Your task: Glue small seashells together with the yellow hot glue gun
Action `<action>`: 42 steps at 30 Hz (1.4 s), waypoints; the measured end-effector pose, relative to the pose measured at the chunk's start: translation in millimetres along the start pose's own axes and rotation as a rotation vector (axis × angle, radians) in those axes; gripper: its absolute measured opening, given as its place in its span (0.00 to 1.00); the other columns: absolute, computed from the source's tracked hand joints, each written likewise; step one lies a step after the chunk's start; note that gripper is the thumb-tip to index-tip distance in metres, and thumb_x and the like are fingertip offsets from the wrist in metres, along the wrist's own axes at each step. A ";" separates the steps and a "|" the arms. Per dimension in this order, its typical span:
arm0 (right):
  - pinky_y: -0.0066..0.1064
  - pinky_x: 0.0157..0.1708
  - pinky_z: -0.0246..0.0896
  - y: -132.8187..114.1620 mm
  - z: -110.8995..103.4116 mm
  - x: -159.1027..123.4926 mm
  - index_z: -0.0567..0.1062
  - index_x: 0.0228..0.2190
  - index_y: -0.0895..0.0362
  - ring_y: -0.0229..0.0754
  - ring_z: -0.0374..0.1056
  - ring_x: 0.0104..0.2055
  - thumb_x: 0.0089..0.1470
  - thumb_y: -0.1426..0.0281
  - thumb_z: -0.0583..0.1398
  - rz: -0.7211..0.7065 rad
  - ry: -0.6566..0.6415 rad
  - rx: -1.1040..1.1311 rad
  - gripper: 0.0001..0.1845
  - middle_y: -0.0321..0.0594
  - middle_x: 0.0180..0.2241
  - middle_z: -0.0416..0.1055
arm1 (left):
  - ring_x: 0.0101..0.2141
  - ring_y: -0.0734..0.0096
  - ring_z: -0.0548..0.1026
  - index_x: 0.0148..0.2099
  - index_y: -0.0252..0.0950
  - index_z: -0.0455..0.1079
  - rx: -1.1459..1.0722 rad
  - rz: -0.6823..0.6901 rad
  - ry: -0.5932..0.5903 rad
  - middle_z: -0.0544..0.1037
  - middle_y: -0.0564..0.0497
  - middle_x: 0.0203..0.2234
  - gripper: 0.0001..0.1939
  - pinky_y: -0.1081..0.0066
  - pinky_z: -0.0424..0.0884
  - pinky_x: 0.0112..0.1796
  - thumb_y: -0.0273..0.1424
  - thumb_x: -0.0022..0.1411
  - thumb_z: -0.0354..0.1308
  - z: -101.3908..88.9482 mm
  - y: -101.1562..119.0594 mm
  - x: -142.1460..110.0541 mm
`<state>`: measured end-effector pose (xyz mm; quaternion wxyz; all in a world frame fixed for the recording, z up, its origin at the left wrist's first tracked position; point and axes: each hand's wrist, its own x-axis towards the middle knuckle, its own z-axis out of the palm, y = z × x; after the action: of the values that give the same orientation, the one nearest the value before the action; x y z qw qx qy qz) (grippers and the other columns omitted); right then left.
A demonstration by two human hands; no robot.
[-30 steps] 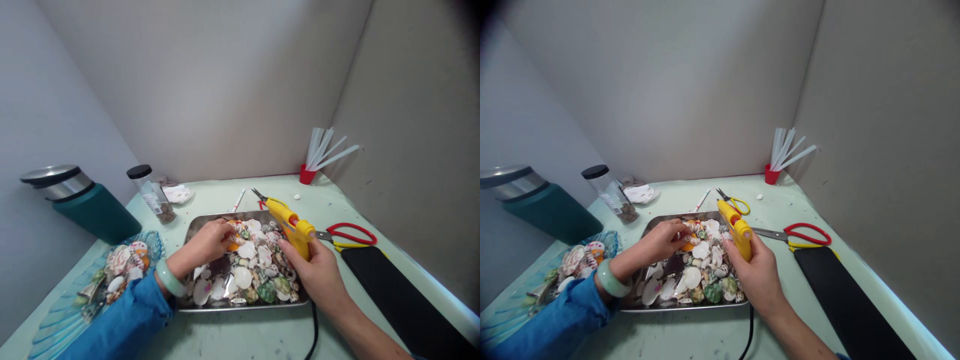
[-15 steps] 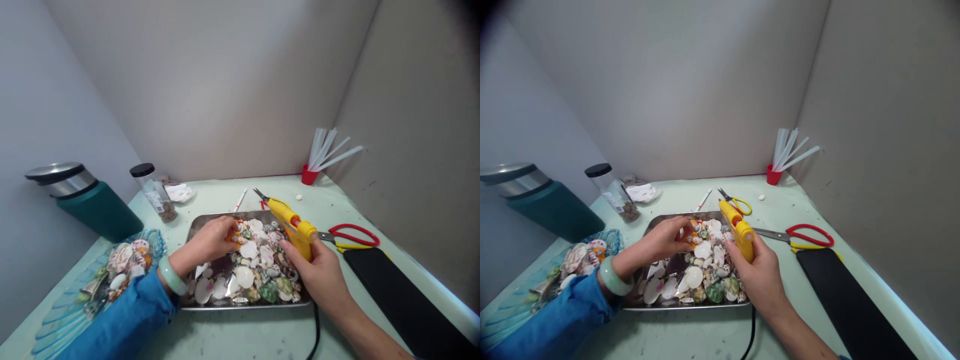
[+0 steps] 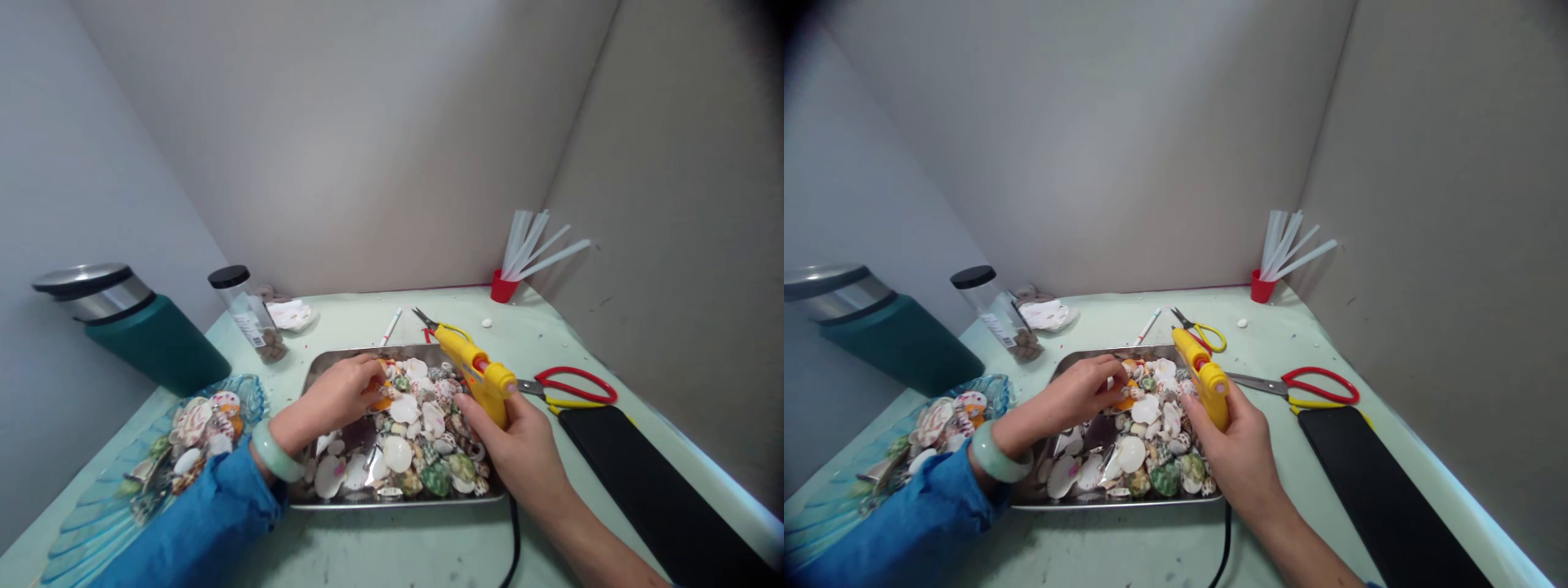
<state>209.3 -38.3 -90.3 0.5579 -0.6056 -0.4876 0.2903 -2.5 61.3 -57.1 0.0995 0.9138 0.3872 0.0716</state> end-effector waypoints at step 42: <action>0.28 0.26 0.63 -2.7 2.5 1.2 0.72 0.34 0.59 0.42 0.67 0.28 0.50 0.59 0.62 -0.014 -0.012 -0.027 0.16 0.38 0.28 0.73 | 0.35 0.66 0.73 0.37 0.36 0.72 -0.028 0.047 0.021 0.74 0.49 0.35 0.06 0.71 0.67 0.36 0.24 0.55 0.57 8.6 19.2 4.4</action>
<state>206.8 -36.5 -87.9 0.5486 -0.6080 -0.4991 0.2833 15.6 50.3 -60.7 0.1067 0.9204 0.3655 0.0889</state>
